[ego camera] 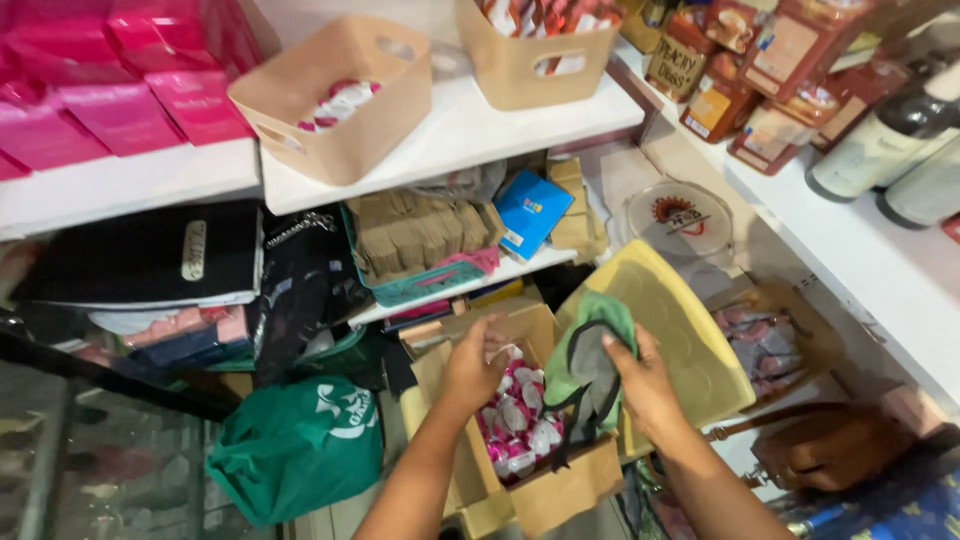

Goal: The person organizes beauty products by moving small packages from a plastic bag and a large box into smaller beige bins on a shelf and by handling a green cloth.

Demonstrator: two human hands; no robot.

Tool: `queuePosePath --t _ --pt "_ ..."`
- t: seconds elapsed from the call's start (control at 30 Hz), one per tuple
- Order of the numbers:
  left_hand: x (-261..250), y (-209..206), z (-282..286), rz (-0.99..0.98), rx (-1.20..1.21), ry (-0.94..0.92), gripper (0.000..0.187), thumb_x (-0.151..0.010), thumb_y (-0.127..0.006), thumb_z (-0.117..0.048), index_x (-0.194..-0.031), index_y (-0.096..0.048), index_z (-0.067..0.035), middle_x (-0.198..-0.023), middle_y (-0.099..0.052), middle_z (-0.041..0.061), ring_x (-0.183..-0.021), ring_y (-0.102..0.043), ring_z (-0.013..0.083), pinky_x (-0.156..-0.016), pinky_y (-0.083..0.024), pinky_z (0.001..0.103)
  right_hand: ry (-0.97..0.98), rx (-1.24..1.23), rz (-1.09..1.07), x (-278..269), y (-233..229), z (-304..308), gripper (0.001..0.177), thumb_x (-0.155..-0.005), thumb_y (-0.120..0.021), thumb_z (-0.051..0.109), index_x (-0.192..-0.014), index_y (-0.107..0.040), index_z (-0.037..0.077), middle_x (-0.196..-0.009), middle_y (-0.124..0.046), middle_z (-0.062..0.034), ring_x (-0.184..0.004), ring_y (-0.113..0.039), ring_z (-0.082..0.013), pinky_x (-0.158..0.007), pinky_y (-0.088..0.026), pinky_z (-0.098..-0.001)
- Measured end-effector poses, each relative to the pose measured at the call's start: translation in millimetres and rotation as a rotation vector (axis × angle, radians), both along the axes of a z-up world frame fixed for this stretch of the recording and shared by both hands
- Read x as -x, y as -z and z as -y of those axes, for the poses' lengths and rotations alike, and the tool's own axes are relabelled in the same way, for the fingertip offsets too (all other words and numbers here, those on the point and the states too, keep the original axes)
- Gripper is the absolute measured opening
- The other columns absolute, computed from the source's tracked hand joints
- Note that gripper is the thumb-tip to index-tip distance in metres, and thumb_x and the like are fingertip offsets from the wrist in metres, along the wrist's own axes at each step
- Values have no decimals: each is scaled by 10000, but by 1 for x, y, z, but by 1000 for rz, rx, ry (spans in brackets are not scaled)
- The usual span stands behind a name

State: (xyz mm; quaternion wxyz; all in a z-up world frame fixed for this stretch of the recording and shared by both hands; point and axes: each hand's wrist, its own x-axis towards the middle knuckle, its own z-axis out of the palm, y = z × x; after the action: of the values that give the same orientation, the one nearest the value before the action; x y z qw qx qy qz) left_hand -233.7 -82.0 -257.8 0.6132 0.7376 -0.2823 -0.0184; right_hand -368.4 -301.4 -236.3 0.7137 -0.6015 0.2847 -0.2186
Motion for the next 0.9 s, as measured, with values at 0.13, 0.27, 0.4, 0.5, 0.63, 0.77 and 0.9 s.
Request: queuePosePath --t 0.13,0.27,0.4,0.5,0.63,0.77,0.9 --pt "35 82 22 -197 -100 94 511 -801 -698 7 -1286 -591 -108 -932 -725 55 -867 -721 176 -787 -579 322 -161 140 1 27 80 16 530 -857 -714 -11 -1368 -587 51 -1203 -697 -48 -1061 -648 -148 -930 -507 -301" --pt "59 171 41 -308 -270 23 410 -825 -652 -18 -1226 -659 -107 -989 -751 123 -892 -741 246 -802 -585 367 -170 74 -84 43 169 30 582 -866 -679 -12 -1422 -529 68 -1242 -680 -32 -1108 -641 -149 -949 -501 -307" --pt "73 227 54 -302 -420 -58 272 -914 -624 -132 -1177 -694 -112 -1026 -764 163 -949 -748 304 -836 -580 399 -157 82 -95 62 206 26 529 -938 -635 21 -1451 -509 47 -1254 -660 -37 -1141 -600 -141 -989 -454 -292" --pt "75 279 61 -465 -449 -141 248 -914 -583 -122 -1132 -701 -100 -1025 -767 166 -974 -747 313 -856 -578 411 -180 207 -86 67 260 32 504 -956 -630 28 -1448 -518 41 -1248 -656 -49 -1146 -597 -142 -1002 -454 -285" --pt "73 383 69 -392 -478 -201 347 -821 -575 -49 -1143 -700 -80 -1075 -755 172 -1030 -718 336 -903 -561 426 -209 69 137 70 329 33 534 -950 -599 11 -1472 -490 17 -1308 -612 -67 -1200 -567 -168 -1045 -424 -299" --pt "66 465 81 -441 -658 -270 394 -786 -647 -35 -1174 -706 -76 -1175 -714 208 -1133 -670 373 -1001 -516 435 -216 545 64 74 328 26 531 -939 -594 8 -1458 -485 -7 -1383 -598 -109 -1310 -544 -203 -1115 -390 -337" --pt "57 474 91 -678 -704 -418 499 -745 -769 -83 -1231 -657 -103 -1294 -627 210 -1191 -629 377 -1025 -512 426 -224 430 31 75 317 21 518 -947 -578 4 -1459 -503 6 -1337 -637 -106 -1255 -594 -191 -1101 -430 -331"
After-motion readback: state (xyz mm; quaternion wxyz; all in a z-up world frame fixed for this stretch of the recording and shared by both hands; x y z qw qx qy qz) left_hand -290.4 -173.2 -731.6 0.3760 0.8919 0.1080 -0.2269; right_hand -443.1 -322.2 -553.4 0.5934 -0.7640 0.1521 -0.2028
